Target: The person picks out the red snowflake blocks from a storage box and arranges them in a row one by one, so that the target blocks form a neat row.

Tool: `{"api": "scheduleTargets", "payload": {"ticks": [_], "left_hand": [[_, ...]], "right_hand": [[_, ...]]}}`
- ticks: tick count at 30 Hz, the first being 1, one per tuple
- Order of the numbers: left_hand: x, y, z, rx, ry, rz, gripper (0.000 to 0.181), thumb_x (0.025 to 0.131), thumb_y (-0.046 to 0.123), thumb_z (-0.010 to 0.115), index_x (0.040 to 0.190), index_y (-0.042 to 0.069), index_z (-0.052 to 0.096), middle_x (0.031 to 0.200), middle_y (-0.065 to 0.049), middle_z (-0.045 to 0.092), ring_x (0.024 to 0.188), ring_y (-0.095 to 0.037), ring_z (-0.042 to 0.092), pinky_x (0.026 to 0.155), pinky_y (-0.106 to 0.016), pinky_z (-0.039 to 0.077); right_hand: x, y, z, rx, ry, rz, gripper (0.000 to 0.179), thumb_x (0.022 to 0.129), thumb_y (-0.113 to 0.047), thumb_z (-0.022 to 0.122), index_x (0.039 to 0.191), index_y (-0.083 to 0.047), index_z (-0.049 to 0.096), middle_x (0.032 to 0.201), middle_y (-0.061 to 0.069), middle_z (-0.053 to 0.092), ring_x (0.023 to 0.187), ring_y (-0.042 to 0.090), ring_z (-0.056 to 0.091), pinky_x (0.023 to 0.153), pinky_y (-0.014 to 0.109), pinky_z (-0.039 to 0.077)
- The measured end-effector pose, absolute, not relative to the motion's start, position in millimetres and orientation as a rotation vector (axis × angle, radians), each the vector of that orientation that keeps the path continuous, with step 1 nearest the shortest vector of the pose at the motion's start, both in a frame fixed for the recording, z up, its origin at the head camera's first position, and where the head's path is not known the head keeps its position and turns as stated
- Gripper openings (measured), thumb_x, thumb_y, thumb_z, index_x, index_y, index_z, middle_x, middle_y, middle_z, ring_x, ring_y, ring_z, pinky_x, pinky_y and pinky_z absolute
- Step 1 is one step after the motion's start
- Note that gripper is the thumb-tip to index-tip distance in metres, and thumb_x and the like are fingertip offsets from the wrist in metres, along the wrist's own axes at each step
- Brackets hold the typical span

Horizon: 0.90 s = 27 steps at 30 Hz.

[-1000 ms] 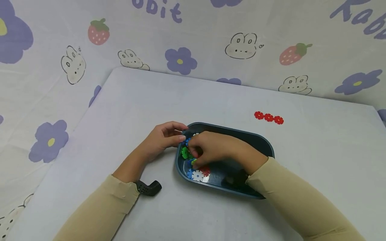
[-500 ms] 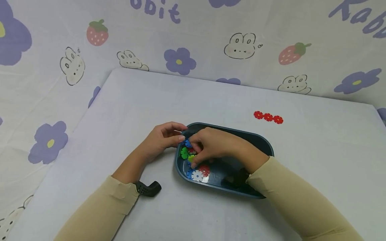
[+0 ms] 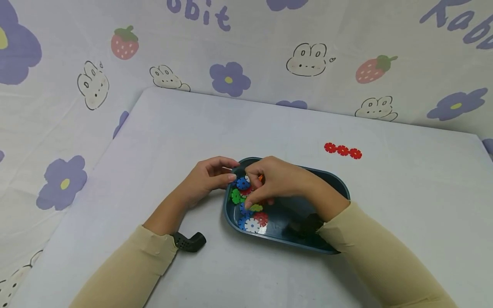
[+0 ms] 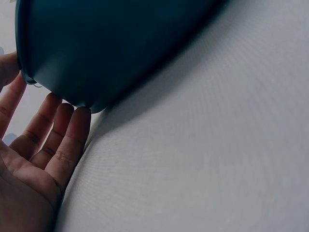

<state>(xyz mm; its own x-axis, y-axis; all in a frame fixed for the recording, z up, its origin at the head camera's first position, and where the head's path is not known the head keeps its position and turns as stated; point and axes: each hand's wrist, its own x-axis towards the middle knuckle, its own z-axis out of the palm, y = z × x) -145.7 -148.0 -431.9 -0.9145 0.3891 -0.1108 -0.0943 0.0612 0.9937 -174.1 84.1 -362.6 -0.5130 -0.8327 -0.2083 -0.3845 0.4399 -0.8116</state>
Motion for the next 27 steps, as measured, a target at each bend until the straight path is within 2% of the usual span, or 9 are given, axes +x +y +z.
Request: {"api": "scheduleTargets", "payload": {"ticks": [5,10,19,23,27], "left_hand": [[-147,-149,-431,0.287,1.995,1.916,0.037,0.092,0.016,0.067,0.127,0.005,0.060,0.117,-0.016,0.063,0.097,-0.018,0.063,0.080,-0.030,0.058],[-147,-149,-432,0.263,1.995,1.906,0.035,0.091,0.019,0.069,0.124,0.009,0.063,0.118,-0.014,0.064,0.100,-0.020,0.063,0.082,-0.031,0.057],[-144,-149,-436,0.263,2.014,1.888,0.036,0.091,0.020,0.069,0.125,0.008,0.062,0.122,-0.013,0.062,0.101,-0.022,0.063,0.083,-0.032,0.058],[-145,-149,-435,0.273,2.024,1.893,0.037,0.091,0.018,0.069,0.126,0.006,0.062,0.122,-0.014,0.061,0.100,-0.022,0.063,0.082,-0.032,0.058],[-145,-149,-434,0.279,2.026,1.887,0.036,0.091,0.018,0.069,0.125,0.007,0.062,0.122,-0.014,0.062,0.100,-0.021,0.063,0.082,-0.031,0.058]], "right_hand": [[-177,90,-357,-1.000,2.092,-1.035,0.040,0.077,-0.030,0.084,0.068,-0.012,0.049,0.066,0.003,0.059,0.054,0.020,0.064,0.056,0.033,0.055],[-178,100,-350,-0.953,2.207,-1.107,0.038,0.079,-0.023,0.084,0.072,-0.012,0.048,0.067,0.003,0.058,0.061,0.019,0.063,0.058,0.031,0.055],[-179,120,-336,-0.888,2.437,-1.190,0.017,0.082,-0.015,0.080,0.090,-0.014,0.065,0.085,0.001,0.068,0.075,0.018,0.065,0.073,0.032,0.058],[-181,124,-331,-0.935,2.492,-1.176,0.016,0.085,-0.012,0.077,0.100,-0.014,0.071,0.095,0.000,0.071,0.085,0.016,0.065,0.081,0.032,0.057],[-179,130,-323,-0.951,2.512,-1.212,0.020,0.087,-0.009,0.074,0.106,-0.013,0.072,0.099,0.000,0.073,0.088,0.014,0.067,0.083,0.030,0.057]]}}
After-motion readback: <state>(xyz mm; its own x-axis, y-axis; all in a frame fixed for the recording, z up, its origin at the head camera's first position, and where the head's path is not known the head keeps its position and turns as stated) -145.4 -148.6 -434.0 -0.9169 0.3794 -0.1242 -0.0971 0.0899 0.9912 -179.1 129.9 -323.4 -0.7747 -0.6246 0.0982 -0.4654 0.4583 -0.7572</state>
